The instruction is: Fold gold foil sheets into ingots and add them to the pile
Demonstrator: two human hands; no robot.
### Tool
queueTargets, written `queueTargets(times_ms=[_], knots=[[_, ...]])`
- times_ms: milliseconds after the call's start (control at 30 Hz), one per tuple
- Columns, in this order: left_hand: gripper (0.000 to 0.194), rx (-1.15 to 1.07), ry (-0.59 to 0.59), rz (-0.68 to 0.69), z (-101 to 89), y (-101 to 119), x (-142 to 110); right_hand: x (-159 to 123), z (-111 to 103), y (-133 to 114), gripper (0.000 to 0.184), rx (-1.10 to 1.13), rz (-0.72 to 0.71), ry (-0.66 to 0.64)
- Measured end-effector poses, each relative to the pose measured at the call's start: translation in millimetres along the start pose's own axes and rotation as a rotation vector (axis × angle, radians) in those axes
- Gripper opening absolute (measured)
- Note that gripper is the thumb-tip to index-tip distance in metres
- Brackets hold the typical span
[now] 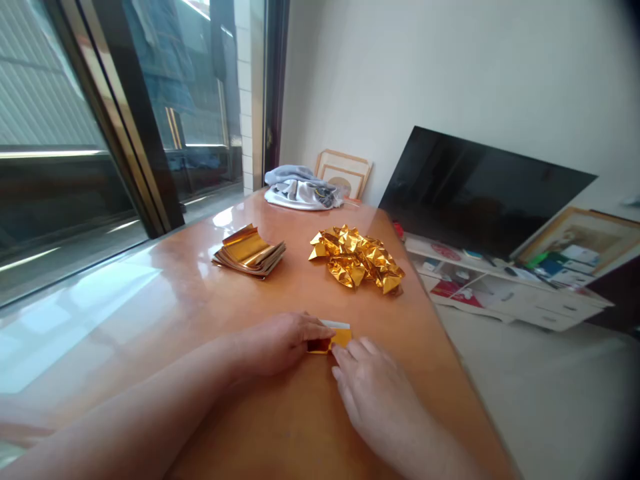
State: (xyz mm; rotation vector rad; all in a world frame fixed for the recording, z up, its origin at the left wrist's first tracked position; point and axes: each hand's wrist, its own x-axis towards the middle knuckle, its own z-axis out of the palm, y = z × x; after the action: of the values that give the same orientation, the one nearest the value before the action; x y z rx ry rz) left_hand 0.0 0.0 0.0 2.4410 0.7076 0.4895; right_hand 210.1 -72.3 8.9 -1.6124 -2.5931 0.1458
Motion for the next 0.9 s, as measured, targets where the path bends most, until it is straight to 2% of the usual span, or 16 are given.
queueTargets(times_ms=[167, 367, 500, 733, 900], knots=[[0.043, -0.065, -0.018, 0.018, -0.3, -7.0, -0.4, 1.3, 2.9, -6.4, 0.028, -0.055, -0.043, 0.009], [0.045, -0.137, -0.027, -0.024, -1.7, -14.3, -0.9, 6.7, 5.4, -11.5, 0.027, -0.090, -0.082, 0.018], [0.049, -0.200, -0.032, -0.040, 0.4, -17.8, -0.1, 8.5, 7.5, -16.5, 0.025, -0.069, -0.078, 0.025], [0.058, -0.212, -0.037, -0.037, 2.1, -20.5, 2.2, 9.0, 18.7, -25.9, 0.028, -0.030, -0.194, 0.094], [0.059, -0.270, -0.040, -0.038, 1.1, -20.1, 2.3, 15.1, 27.2, -27.9, 0.025, 0.040, -0.207, 0.154]])
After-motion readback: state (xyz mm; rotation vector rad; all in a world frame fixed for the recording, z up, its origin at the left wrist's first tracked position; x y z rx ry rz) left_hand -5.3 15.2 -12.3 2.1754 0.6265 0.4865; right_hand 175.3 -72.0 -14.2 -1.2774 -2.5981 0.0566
